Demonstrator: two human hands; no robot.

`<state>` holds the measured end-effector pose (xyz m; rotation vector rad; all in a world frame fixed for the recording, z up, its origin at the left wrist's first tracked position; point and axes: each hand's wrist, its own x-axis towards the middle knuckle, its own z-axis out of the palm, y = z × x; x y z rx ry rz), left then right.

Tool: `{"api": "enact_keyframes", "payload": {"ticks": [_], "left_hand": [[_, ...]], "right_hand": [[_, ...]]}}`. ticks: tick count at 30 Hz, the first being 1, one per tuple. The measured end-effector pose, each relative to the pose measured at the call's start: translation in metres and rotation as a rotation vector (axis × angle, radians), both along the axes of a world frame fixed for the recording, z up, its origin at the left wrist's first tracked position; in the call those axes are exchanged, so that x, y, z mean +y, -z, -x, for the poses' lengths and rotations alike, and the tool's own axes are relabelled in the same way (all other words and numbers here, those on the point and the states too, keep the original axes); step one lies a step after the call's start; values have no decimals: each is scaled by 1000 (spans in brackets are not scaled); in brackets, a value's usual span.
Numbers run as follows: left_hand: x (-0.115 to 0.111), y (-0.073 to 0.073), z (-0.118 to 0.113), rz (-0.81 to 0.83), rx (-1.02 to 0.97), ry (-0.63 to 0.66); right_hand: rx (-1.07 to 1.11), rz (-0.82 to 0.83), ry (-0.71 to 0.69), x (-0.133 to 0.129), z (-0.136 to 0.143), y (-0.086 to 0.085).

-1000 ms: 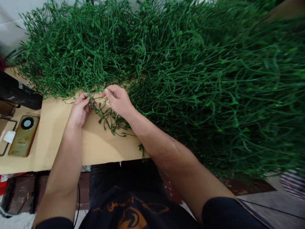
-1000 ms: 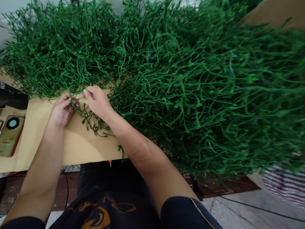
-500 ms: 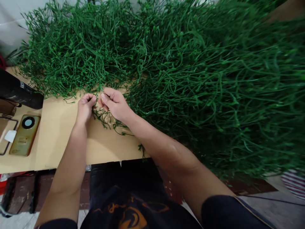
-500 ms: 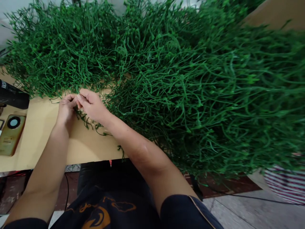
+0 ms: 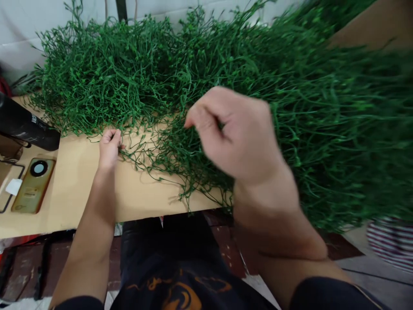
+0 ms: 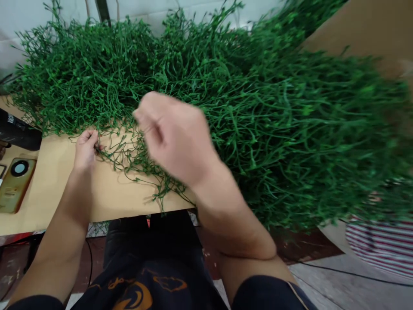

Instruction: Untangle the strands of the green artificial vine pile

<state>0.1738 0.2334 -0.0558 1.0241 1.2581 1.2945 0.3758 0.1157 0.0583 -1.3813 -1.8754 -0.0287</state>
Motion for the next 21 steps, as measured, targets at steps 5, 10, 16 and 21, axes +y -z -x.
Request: {"api": "enact_keyframes", "payload": {"ticks": [5, 10, 16, 21], "left_hand": [[-3, -1, 0, 24, -87, 113], [0, -2, -3, -2, -115, 164], [-6, -3, -1, -3, -187, 271], [-11, -2, -4, 24, -245, 323]], "right_hand": [[-20, 127, 580, -8, -71, -1], [82, -70, 482, -12, -62, 5], [203, 312, -49, 45, 34, 62], [261, 548, -201, 69, 75, 91]]}}
